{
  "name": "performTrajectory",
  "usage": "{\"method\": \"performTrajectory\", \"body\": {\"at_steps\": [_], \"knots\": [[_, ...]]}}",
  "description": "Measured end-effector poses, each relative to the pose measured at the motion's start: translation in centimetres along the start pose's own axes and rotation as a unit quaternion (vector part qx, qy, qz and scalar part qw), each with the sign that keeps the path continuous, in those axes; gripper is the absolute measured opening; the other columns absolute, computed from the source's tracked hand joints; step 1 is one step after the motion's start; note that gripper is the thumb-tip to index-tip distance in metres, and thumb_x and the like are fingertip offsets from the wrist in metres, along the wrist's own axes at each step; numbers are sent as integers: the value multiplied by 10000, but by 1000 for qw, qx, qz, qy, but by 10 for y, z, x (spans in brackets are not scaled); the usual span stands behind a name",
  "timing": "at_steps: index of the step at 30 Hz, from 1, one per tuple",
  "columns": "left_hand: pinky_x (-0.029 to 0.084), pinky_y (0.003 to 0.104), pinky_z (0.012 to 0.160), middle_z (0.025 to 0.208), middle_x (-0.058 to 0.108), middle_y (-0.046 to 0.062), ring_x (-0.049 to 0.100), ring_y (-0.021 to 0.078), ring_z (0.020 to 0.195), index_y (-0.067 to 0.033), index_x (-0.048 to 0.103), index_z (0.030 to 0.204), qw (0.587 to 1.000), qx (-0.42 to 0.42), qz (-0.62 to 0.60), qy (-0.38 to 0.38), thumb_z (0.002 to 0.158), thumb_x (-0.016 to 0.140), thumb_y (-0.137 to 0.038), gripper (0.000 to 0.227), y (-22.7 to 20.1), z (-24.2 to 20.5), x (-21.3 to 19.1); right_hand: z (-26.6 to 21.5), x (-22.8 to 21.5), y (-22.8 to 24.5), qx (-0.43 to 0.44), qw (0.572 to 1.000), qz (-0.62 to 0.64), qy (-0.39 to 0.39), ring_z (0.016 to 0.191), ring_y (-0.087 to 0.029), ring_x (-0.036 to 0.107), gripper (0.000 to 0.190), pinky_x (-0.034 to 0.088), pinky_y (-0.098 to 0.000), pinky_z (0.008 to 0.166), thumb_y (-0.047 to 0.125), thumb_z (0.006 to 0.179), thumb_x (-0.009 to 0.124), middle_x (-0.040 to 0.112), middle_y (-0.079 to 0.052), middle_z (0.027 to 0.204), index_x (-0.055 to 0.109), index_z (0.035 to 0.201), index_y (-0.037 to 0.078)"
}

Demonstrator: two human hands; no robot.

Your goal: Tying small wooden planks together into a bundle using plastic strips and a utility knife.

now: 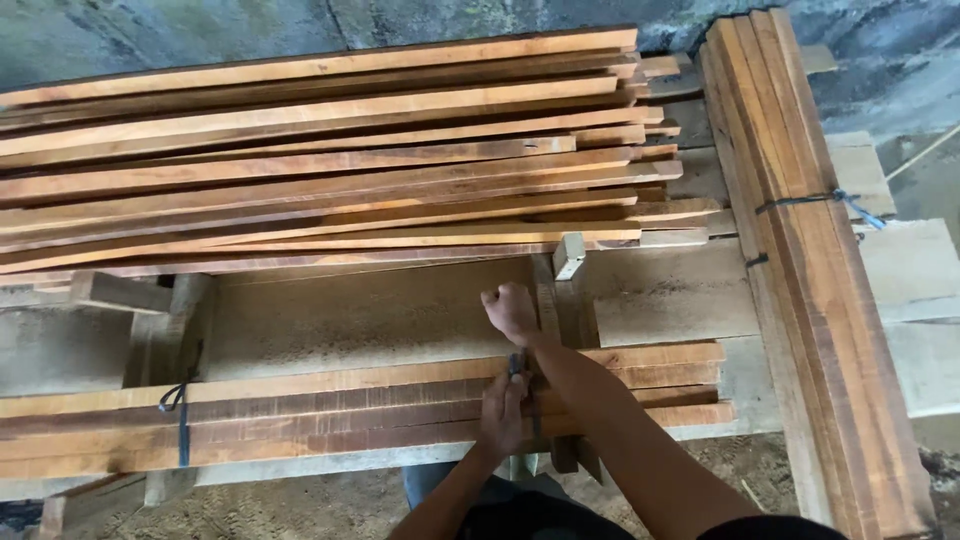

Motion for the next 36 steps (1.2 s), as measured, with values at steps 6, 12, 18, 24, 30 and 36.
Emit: {"method": "performTrajectory", "body": {"at_steps": [6,12,18,24,30,36], "knots": [[469,417,757,757,551,66,518,202,733,-31,588,903,1000,-2,15,11,1125,313,-347,473,42,-5,1,-9,-12,13,-40,997,-3,-64,386,-263,400,486,321,-427,368,246,851,675,373,-162,444,448,509,-15],[494,453,741,742,602,155,579,222,699,-45,653,936,1000,9,-10,-20,1136,386,-360,459,78,-2,10,-1,-8,1,-28,992,-22,-121,405,-108,408,449,301,-281,363,251,862,625,330,-34,444,436,488,90],[545,445,790,846,670,148,687,310,818,-67,665,1112,999,10,15,28,1115,350,-438,488,66,-5,8,-10,-14,16,-95,988,-23,-122,386,-257,479,448,359,-362,375,243,864,650,409,-146,432,497,492,47],[434,362,677,671,511,37,479,136,661,-62,593,858,998,26,-19,-57,1132,349,-356,470,26,-6,10,-15,-19,26,-102,988,-13,-118,384,-266,519,435,367,-370,374,260,818,664,427,-135,428,478,485,51],[433,354,710,691,486,16,467,148,655,-95,542,839,997,28,-25,-63,1135,321,-343,445,-11,-2,10,-14,-15,23,-54,996,13,-71,390,-182,454,451,368,-356,406,274,833,649,420,-75,411,456,470,89],[387,307,659,778,485,0,406,122,707,-19,627,1160,997,-22,-57,-45,1098,365,-253,357,0,-4,9,-19,-10,13,-133,988,-5,-79,364,-196,256,452,274,-407,355,232,849,639,390,-59,416,451,508,1]]}}
Point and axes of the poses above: each hand's wrist, its own z-axis towards the middle knuckle, its own x-axis out of the palm, y = z × x, the point moved 2 cm from there along z, towards the middle knuckle
